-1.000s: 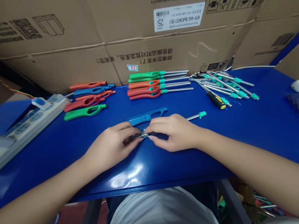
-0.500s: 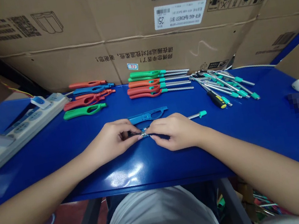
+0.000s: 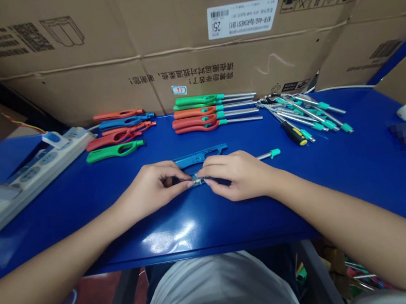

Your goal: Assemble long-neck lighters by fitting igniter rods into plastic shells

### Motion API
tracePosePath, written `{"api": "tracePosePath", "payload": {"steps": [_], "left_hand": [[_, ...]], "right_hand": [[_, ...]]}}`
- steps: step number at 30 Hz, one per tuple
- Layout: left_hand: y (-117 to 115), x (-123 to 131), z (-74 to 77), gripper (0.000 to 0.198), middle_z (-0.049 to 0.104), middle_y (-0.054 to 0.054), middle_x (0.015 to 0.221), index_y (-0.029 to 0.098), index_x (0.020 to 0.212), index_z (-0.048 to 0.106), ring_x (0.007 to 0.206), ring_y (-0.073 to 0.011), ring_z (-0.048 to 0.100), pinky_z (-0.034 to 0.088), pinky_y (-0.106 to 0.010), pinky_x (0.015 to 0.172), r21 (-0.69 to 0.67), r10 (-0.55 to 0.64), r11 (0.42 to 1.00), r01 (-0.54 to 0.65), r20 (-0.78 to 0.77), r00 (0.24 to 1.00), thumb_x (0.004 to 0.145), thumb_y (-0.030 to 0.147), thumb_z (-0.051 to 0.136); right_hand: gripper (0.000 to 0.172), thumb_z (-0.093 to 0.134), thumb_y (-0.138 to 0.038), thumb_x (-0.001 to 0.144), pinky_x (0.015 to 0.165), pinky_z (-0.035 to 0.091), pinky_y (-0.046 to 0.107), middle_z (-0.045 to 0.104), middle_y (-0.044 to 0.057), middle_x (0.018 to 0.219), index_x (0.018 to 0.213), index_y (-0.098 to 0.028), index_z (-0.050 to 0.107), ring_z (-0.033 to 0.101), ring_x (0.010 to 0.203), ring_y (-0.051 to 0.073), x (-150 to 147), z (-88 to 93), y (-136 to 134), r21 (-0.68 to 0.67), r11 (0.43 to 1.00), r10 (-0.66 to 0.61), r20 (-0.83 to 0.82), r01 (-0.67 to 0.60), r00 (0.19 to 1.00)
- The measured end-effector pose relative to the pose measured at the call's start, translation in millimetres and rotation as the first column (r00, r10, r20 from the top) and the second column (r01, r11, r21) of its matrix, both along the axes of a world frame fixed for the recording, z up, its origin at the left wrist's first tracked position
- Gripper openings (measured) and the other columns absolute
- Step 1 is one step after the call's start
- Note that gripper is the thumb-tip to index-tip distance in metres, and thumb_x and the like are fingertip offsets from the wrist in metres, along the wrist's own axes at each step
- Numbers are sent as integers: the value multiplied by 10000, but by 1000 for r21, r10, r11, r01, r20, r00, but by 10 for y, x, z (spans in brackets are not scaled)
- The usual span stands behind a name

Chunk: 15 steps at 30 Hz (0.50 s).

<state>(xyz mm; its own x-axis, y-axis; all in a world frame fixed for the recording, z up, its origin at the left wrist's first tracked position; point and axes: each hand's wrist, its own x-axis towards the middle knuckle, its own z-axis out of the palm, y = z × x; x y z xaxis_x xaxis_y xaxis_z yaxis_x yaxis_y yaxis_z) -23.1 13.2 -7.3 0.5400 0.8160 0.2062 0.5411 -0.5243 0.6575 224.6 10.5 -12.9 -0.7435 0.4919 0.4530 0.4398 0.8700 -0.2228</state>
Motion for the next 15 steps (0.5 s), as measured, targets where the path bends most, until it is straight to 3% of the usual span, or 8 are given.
{"api": "tracePosePath", "payload": {"steps": [5, 10, 15], "left_hand": [[-25, 7, 35, 76, 704, -12, 817, 191, 902, 800, 595, -82, 563, 454, -220, 618, 23, -5, 1000, 6, -27, 1000, 864, 202, 734], [-11, -5, 38, 110, 710, -22, 869, 190, 951, 791, 584, -80, 567, 484, -220, 622, 67, -11, 998, 14, -39, 999, 878, 204, 709], [10, -13, 35, 115, 703, -23, 875, 185, 958, 791, 573, -71, 562, 480, -213, 610, 66, -12, 998, 15, -44, 999, 877, 199, 710]], "right_hand": [[241, 544, -193, 926, 690, 509, 286, 735, 70, 1056, 1107, -204, 704, 699, 871, 179, 92, 33, 111, 48, 991, -126, -14, 127, 992], [206, 566, -175, 900, 893, 456, 428, 691, 83, 1045, 1037, -216, 714, 649, 987, 246, 274, 56, 300, -11, 982, -189, 40, 190, 981], [84, 651, -270, 897, 869, 477, 389, 679, 65, 946, 931, -198, 678, 625, 911, 209, 330, 95, 337, -191, 980, -52, -15, 49, 999]]}}
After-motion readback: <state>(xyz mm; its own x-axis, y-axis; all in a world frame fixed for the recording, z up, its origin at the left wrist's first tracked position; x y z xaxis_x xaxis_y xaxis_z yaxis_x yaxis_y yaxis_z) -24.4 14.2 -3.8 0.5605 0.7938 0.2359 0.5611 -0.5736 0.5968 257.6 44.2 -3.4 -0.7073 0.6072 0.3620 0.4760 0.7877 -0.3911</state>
